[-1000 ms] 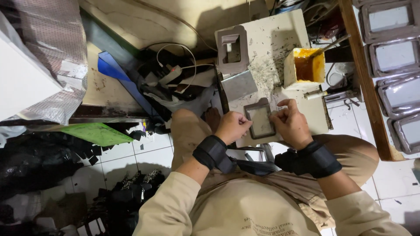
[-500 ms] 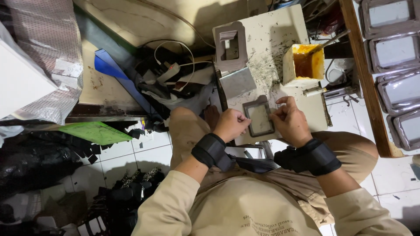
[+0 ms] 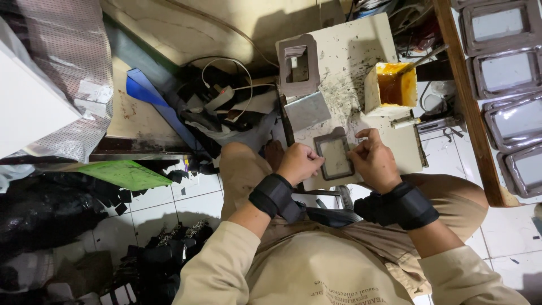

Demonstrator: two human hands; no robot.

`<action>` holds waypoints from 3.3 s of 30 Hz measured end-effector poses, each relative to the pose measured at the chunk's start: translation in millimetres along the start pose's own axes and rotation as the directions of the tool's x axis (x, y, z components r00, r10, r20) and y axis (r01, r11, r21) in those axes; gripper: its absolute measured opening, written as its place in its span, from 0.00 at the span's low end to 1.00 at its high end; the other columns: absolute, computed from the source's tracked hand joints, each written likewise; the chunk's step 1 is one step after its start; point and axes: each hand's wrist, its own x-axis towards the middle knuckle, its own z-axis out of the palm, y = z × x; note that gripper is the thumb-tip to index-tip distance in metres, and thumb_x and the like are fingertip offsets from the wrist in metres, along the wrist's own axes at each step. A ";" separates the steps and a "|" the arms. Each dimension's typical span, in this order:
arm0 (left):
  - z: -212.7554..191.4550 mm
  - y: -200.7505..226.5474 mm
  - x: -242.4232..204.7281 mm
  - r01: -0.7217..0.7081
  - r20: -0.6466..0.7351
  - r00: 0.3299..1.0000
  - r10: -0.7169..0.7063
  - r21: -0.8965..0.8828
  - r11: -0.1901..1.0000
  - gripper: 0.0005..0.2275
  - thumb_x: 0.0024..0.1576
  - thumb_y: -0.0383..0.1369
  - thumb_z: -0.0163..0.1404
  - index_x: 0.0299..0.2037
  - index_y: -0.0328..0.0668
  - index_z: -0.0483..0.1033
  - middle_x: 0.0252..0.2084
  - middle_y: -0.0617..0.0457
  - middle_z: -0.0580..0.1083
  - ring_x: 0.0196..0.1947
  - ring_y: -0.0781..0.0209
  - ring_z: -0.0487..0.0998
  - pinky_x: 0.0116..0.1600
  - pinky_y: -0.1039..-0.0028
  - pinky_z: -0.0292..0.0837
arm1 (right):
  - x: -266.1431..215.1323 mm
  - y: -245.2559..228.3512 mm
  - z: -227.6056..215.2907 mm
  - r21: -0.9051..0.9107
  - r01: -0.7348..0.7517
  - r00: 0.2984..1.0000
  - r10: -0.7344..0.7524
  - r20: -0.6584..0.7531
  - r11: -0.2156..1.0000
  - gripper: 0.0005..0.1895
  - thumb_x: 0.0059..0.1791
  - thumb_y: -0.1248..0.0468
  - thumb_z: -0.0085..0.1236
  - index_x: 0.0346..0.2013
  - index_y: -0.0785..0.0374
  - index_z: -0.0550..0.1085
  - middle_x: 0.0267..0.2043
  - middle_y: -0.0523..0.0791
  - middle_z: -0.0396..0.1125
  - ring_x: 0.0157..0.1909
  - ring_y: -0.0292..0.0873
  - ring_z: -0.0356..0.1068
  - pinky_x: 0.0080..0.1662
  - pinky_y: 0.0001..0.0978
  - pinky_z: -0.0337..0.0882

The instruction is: Applying glue to leather frames and attaching them to plastic sheets to create card holders.

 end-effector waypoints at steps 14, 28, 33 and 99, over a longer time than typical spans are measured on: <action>-3.7 8.9 -3.9 0.051 0.011 0.999 -0.050 -0.095 0.994 0.08 0.51 0.33 0.55 0.31 0.35 0.82 0.18 0.48 0.78 0.17 0.65 0.80 0.24 0.82 0.75 | 1.3 3.0 4.1 -0.016 -0.028 1.000 0.028 0.002 0.999 0.25 0.47 0.61 0.65 0.55 0.53 0.63 0.35 0.43 0.77 0.42 0.52 0.77 0.47 0.48 0.73; 4.7 -4.6 8.6 0.010 -0.007 1.000 -0.010 -0.046 0.999 0.08 0.51 0.33 0.56 0.30 0.34 0.82 0.17 0.49 0.77 0.16 0.63 0.80 0.22 0.78 0.76 | 3.7 3.1 4.2 -0.051 -0.055 0.998 0.055 0.014 0.997 0.26 0.47 0.60 0.65 0.56 0.52 0.63 0.34 0.44 0.76 0.44 0.55 0.76 0.49 0.52 0.73; 11.8 -15.1 18.0 -0.065 -0.108 0.990 0.091 0.227 0.972 0.10 0.48 0.39 0.57 0.23 0.41 0.81 0.13 0.51 0.75 0.22 0.54 0.83 0.29 0.69 0.81 | 3.7 3.2 3.3 -0.089 -0.067 0.998 0.068 0.003 0.994 0.29 0.46 0.58 0.66 0.56 0.52 0.61 0.34 0.44 0.76 0.45 0.55 0.76 0.50 0.52 0.73; 1.2 -47.5 56.8 -0.483 0.065 0.831 0.552 0.576 0.659 0.05 0.58 0.41 0.52 0.36 0.55 0.78 0.34 0.55 0.72 0.37 0.52 0.77 0.38 0.66 0.74 | 33.9 -25.0 -12.7 -0.207 0.027 0.999 -0.036 -0.037 0.978 0.38 0.43 0.55 0.68 0.62 0.54 0.59 0.47 0.52 0.58 0.56 0.67 0.64 0.60 0.56 0.65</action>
